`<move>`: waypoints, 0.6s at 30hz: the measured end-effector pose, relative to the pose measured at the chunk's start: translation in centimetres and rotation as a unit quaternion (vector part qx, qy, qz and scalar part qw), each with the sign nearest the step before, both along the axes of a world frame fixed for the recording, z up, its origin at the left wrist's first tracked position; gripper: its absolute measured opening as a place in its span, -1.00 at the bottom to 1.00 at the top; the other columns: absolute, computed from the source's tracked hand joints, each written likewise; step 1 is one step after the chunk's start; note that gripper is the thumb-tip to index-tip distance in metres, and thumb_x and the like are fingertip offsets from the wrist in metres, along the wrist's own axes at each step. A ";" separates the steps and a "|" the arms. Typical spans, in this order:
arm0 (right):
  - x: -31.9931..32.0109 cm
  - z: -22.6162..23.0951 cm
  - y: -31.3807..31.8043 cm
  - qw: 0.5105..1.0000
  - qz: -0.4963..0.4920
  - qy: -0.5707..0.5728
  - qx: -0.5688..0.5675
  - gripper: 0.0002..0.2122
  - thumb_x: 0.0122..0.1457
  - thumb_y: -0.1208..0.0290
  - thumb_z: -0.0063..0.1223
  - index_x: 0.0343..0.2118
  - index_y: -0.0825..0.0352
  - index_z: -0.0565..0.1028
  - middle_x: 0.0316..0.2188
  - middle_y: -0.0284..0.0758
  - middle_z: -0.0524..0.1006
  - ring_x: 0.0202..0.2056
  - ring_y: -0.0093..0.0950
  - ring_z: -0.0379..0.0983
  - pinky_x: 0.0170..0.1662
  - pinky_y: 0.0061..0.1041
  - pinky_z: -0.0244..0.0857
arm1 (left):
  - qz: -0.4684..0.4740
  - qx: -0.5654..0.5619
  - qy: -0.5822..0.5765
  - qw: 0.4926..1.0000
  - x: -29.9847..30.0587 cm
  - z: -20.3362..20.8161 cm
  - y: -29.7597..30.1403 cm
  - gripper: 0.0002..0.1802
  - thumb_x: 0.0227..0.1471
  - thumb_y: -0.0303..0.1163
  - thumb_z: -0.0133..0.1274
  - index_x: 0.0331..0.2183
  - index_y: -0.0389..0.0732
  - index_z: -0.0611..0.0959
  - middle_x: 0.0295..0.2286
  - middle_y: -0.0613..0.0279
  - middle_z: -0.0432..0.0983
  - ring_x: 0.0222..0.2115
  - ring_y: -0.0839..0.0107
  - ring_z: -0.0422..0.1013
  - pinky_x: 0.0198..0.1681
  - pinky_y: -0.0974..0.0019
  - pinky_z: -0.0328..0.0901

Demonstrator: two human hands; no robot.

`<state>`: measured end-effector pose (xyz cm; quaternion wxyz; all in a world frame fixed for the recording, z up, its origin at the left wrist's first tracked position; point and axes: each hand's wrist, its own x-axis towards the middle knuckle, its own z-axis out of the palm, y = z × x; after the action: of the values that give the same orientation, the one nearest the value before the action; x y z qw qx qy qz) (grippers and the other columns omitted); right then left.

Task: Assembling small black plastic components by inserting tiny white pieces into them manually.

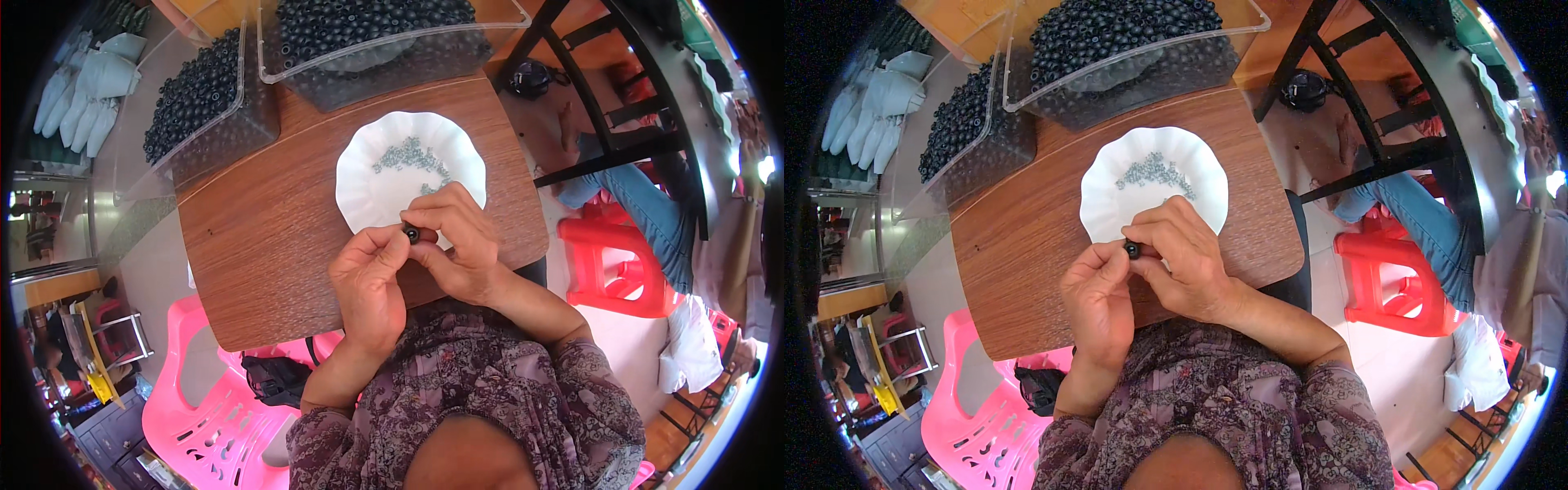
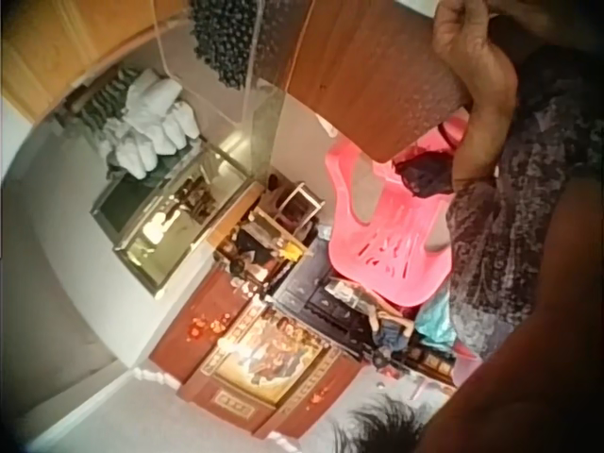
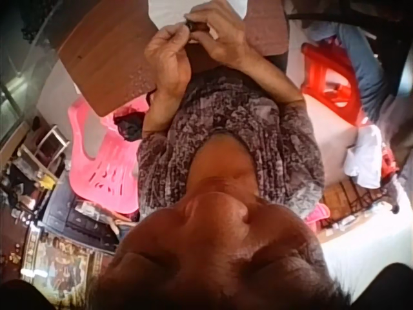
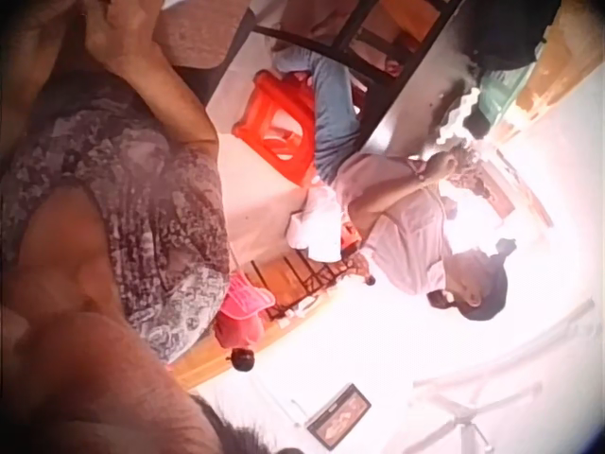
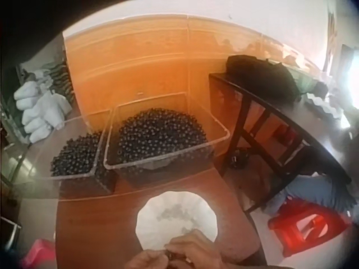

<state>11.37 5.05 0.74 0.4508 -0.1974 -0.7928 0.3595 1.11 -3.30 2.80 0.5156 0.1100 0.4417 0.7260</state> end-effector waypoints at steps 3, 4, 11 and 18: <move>0.1 -0.1 -0.1 1.000 0.015 0.006 -0.024 -0.68 -0.24 0.69 0.20 -0.31 0.43 0.47 -0.37 -0.23 0.47 -0.44 -0.47 0.31 -0.47 -0.58 0.21 | -0.009 0.003 0.009 1.000 0.0 0.0 -0.1 -0.88 0.01 -0.53 0.02 -0.40 -0.41 0.55 -0.41 0.10 0.52 -0.37 0.42 0.43 -0.19 0.42 0.28; 0.2 -0.1 0.0 0.999 0.023 0.010 -0.037 -0.68 -0.23 0.67 0.21 -0.30 0.43 0.47 -0.36 -0.23 0.47 -0.43 -0.47 0.32 -0.46 -0.58 0.22 | -0.009 0.000 0.011 1.000 0.0 0.0 -0.2 -0.88 0.01 -0.53 0.03 -0.40 -0.42 0.55 -0.41 0.09 0.52 -0.37 0.41 0.43 -0.19 0.42 0.29; 0.2 0.6 0.3 0.993 0.072 0.024 -0.086 -0.69 -0.25 0.63 0.24 -0.35 0.39 0.46 -0.38 -0.26 0.48 -0.38 -0.36 0.36 -0.39 -0.48 0.26 | -0.011 0.014 0.003 1.000 -0.8 -0.1 -0.3 -0.88 -0.01 -0.54 0.03 -0.39 -0.42 0.54 -0.42 0.09 0.51 -0.37 0.41 0.43 -0.21 0.41 0.29; -0.1 0.2 0.4 0.999 0.035 0.018 -0.007 -0.67 -0.30 0.57 0.27 -0.39 0.40 0.44 -0.43 -0.27 0.48 -0.42 -0.33 0.36 -0.37 -0.44 0.25 | -0.010 -0.006 0.012 1.000 -0.9 -0.1 -0.4 -0.80 0.00 -0.57 0.01 -0.28 -0.47 0.50 -0.38 0.13 0.48 -0.32 0.45 0.39 -0.16 0.43 0.25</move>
<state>11.22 5.49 0.94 0.4510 -0.1666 -0.7883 0.3840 0.24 -3.69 2.66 0.5179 0.1199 0.4514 0.7167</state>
